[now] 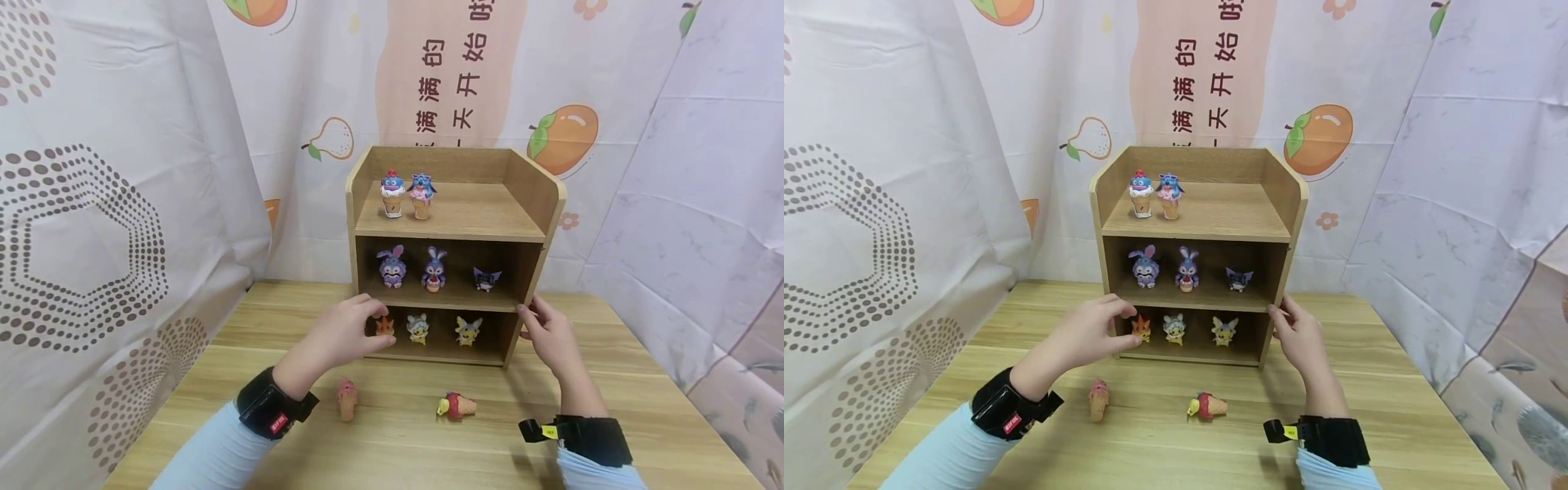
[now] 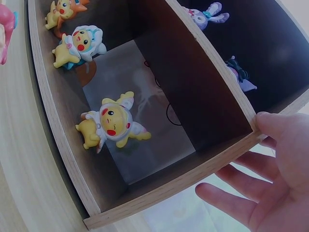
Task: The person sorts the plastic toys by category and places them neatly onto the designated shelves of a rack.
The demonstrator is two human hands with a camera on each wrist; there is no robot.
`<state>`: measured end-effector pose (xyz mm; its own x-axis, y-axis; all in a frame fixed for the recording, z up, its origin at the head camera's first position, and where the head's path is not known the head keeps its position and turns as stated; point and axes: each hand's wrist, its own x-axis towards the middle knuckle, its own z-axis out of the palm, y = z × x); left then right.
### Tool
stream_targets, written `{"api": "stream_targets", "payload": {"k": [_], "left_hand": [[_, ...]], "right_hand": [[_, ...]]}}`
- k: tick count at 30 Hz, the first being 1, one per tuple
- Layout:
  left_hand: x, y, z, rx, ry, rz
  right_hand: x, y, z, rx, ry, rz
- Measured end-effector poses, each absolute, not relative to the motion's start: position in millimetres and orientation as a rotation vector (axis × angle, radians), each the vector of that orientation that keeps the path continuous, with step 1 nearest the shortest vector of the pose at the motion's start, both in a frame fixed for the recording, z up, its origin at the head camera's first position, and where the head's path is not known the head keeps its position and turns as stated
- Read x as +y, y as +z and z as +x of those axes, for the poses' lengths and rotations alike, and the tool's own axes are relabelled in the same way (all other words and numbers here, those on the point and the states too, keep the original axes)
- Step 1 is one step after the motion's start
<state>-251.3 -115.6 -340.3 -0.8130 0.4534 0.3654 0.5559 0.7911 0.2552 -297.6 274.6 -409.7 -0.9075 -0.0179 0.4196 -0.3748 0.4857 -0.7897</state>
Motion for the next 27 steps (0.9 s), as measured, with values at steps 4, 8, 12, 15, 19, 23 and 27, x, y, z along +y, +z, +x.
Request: {"api": "stream_targets", "payload": {"k": [4, 8, 12, 15, 19, 23, 27], "left_hand": [[-118.6, -352.6, -256.1, -2.789, -0.458, -0.75], [-122.2, -362.3, -258.8, -2.862, -0.456, -0.718], [-125.5, -370.1, -261.0, -2.905, -0.45, -0.68], [-128.2, -374.9, -261.5, -2.958, -0.398, -0.648], [-131.5, -382.6, -261.1, -3.087, -0.413, -0.611], [-134.2, -393.3, -260.0, -3.19, -0.493, -0.573], [-136.6, -403.4, -259.0, -3.21, -0.443, -0.587]], "right_hand": [[274.7, -409.1, -297.5, -2.388, 1.39, 0.324], [274.9, -408.4, -297.0, -2.4, 1.388, 0.324], [274.9, -407.7, -296.8, -2.406, 1.383, 0.322], [274.7, -407.8, -296.9, -2.402, 1.38, 0.322], [274.5, -408.1, -297.2, -2.397, 1.378, 0.322], [274.5, -408.0, -297.1, -2.395, 1.383, 0.321], [274.8, -407.7, -296.5, -2.404, 1.384, 0.321]]}}
